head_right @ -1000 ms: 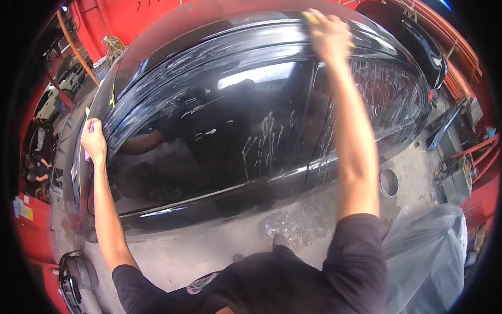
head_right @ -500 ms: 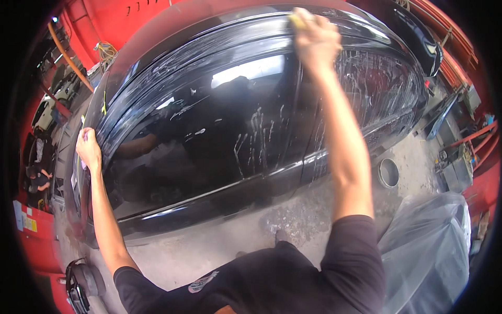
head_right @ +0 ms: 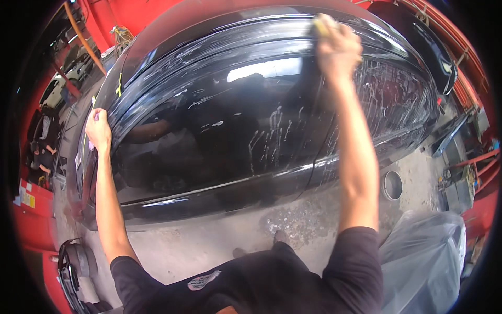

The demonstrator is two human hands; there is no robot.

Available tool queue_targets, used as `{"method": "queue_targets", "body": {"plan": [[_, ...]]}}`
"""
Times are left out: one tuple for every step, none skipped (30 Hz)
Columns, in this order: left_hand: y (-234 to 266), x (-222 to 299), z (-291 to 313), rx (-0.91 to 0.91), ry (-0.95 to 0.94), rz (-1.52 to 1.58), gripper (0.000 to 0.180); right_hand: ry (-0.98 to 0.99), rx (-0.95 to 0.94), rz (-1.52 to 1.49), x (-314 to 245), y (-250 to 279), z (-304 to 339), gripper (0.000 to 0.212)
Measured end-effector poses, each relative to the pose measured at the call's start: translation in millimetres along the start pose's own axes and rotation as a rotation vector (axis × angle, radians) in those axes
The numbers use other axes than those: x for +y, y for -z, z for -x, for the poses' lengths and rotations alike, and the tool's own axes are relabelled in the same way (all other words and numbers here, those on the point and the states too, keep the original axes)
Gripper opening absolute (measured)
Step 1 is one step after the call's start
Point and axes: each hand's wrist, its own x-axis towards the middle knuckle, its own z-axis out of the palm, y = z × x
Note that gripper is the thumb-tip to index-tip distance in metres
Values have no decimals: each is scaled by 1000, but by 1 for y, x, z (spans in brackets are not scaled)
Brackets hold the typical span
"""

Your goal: The person applies a transparent protective film to the rear window of a black car. They use a yellow squeegee to smooth the film and remove bubbles, while holding a purple cloth to wipe away excess liquid. The person works methodically across the curved surface of the window.

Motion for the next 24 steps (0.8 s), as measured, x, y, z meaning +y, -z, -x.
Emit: {"method": "queue_targets", "body": {"plan": [[6,5,1,-1,16,-9,27,272,-45,-111,-54,-16,3,24],[7,3,-4,10,2,9,26,316,147,-213,-128,-35,14,17],[6,-3,-2,3,-9,26,26,228,-28,-376,-204,-16,23,18],[3,-2,-2,-2,-28,54,26,254,22,-391,-248,-24,29,23],[2,-4,-6,-33,-27,71,25,321,-15,-443,-275,-35,31,27],[3,-8,-6,-22,-33,66,24,388,-60,-494,-291,-37,32,30],[5,-10,-5,-11,-41,61,24,451,-127,-512,-278,-34,29,35],[8,-12,-4,0,-49,56,24,513,-194,-530,-253,-27,22,40],[12,-16,-3,-9,-30,53,24,489,-117,-468,-218,-25,17,40],[15,-18,-1,-7,-34,39,24,456,-121,-438,-166,-24,8,38],[13,-16,-1,-7,-39,35,24,424,-129,-393,-112,-20,-1,36],[11,-13,-3,-2,-44,31,24,299,-165,-253,-53,-14,-9,33],[10,-5,0,6,-8,41,25,166,-94,-155,-24,5,-11,30],[3,-1,0,3,-15,58,26,131,-92,-12,1,10,-14,33],[2,0,2,-5,-27,52,26,104,-3,67,-12,1,-9,29],[2,0,2,-3,-41,44,26,78,95,140,-43,-15,-6,24],[5,1,3,2,-29,54,27,246,17,-29,-79,-29,-4,19],[1,2,2,19,-47,75,27,264,120,-200,-133,-38,9,19],[-1,-2,2,28,-69,85,28,243,3,-238,-181,-29,21,22],[-4,-3,2,31,-103,97,28,267,24,-311,-211,-31,24,29],[-6,-9,0,51,-100,67,28,275,-34,-360,-225,-35,22,35],[-3,-14,-3,44,-79,32,28,293,-70,-375,-231,-30,19,39],[-1,-18,-6,57,-96,-43,29,306,-133,-461,-227,-18,17,41],[4,-18,-7,66,-109,-115,30,321,-201,-545,-220,-3,21,42]]}}
